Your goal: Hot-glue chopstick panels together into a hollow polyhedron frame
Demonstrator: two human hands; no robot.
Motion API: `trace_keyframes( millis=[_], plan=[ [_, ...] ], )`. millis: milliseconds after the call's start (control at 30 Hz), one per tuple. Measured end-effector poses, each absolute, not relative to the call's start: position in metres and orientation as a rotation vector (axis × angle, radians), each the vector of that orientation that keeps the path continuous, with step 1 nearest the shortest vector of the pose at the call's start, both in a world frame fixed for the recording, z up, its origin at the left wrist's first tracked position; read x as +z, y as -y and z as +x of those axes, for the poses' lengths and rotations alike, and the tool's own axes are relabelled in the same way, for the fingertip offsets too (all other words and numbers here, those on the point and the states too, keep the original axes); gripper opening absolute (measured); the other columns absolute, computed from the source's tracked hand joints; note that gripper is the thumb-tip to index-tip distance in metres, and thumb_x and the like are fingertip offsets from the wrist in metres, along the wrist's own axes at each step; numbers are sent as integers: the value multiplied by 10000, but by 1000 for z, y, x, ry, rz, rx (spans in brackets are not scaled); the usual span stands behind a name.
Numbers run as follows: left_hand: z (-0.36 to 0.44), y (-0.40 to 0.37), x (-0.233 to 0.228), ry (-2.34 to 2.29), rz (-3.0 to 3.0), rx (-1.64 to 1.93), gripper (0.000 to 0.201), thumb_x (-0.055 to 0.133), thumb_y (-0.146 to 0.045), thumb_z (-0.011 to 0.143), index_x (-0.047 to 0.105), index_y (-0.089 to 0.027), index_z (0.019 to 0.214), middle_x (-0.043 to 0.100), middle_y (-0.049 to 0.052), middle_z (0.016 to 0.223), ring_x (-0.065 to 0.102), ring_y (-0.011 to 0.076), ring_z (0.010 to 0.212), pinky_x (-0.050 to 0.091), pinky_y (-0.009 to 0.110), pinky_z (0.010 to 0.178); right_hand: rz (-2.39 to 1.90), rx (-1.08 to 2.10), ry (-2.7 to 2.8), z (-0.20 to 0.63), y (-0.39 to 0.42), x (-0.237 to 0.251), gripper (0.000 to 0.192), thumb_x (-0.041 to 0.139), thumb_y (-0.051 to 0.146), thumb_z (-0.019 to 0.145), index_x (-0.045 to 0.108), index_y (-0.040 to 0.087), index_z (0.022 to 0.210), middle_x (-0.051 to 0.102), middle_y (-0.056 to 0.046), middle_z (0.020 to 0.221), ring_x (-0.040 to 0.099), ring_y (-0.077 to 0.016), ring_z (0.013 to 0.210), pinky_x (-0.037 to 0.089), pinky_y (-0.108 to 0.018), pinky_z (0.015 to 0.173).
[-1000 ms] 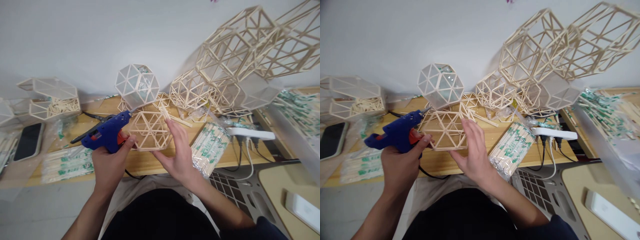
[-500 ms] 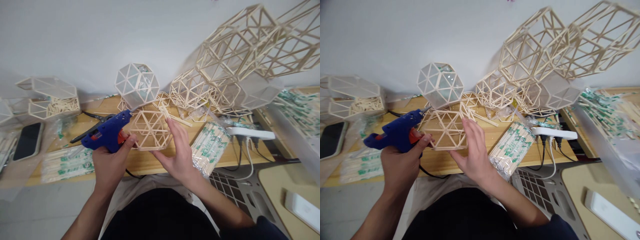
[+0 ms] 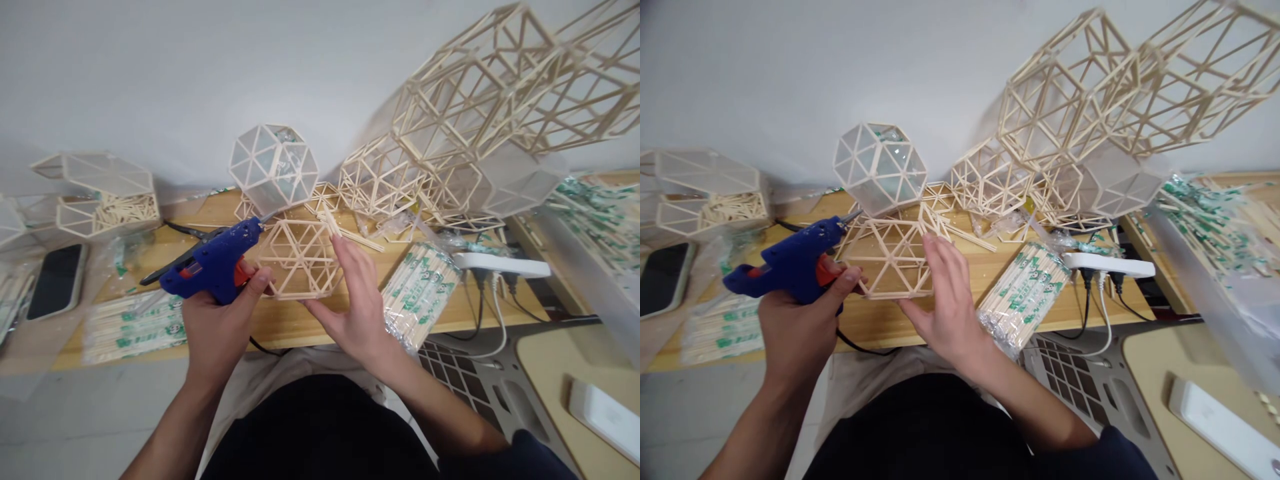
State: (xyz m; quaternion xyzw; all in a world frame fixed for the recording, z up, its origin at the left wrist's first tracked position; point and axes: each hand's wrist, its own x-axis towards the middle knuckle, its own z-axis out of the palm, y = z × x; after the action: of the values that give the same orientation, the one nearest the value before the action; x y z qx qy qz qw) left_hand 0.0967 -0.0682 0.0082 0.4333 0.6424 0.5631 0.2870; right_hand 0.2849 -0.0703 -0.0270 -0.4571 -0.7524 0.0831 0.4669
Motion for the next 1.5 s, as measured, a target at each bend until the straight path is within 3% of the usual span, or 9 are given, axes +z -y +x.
trace_keyframes(
  millis=[500, 933, 1133, 1267, 1500],
  plan=[
    [94, 69, 6, -1745, 1184, 1516, 179, 877, -285, 767, 710, -225, 795, 731, -56, 767, 713, 120, 730, 604, 216, 730, -1139, 205, 1883, 285, 71, -28, 916, 738, 355, 969, 201, 255, 1705, 507, -163, 1603, 451, -367, 1515, 433, -637, 1225],
    [92, 68, 8, -1755, 1172, 1458, 178, 877, -325, 775, 737, -234, 838, 745, -43, 784, 723, 140, 695, 615, 255, 704, -1135, 214, 1874, 285, 71, -29, 922, 766, 337, 949, 238, 209, 1693, 512, -185, 1589, 444, -355, 1514, 421, -611, 1238],
    [91, 69, 5, -1820, 1185, 1463, 154, 882, -331, 767, 784, -253, 856, 800, 2, 914, 760, 200, 854, 626, 333, 838, -1145, 195, 1888, 285, 72, -30, 920, 739, 367, 966, 202, 239, 1702, 505, -175, 1609, 457, -365, 1508, 439, -634, 1215],
    [89, 70, 0, -1830, 1197, 1439, 163, 880, -363, 775, 780, -254, 844, 793, 1, 815, 754, 218, 807, 618, 389, 879, -1146, 171, 1892, 285, 71, -32, 922, 716, 395, 981, 163, 273, 1709, 497, -150, 1631, 457, -370, 1517, 437, -653, 1211],
    [90, 70, 0, -1790, 1166, 1457, 173, 882, -350, 781, 801, -255, 901, 822, 3, 936, 769, 209, 884, 613, 363, 917, -1135, 183, 1896, 286, 71, -32, 925, 725, 388, 977, 169, 269, 1707, 485, -152, 1642, 451, -367, 1527, 445, -646, 1211]
  ],
)
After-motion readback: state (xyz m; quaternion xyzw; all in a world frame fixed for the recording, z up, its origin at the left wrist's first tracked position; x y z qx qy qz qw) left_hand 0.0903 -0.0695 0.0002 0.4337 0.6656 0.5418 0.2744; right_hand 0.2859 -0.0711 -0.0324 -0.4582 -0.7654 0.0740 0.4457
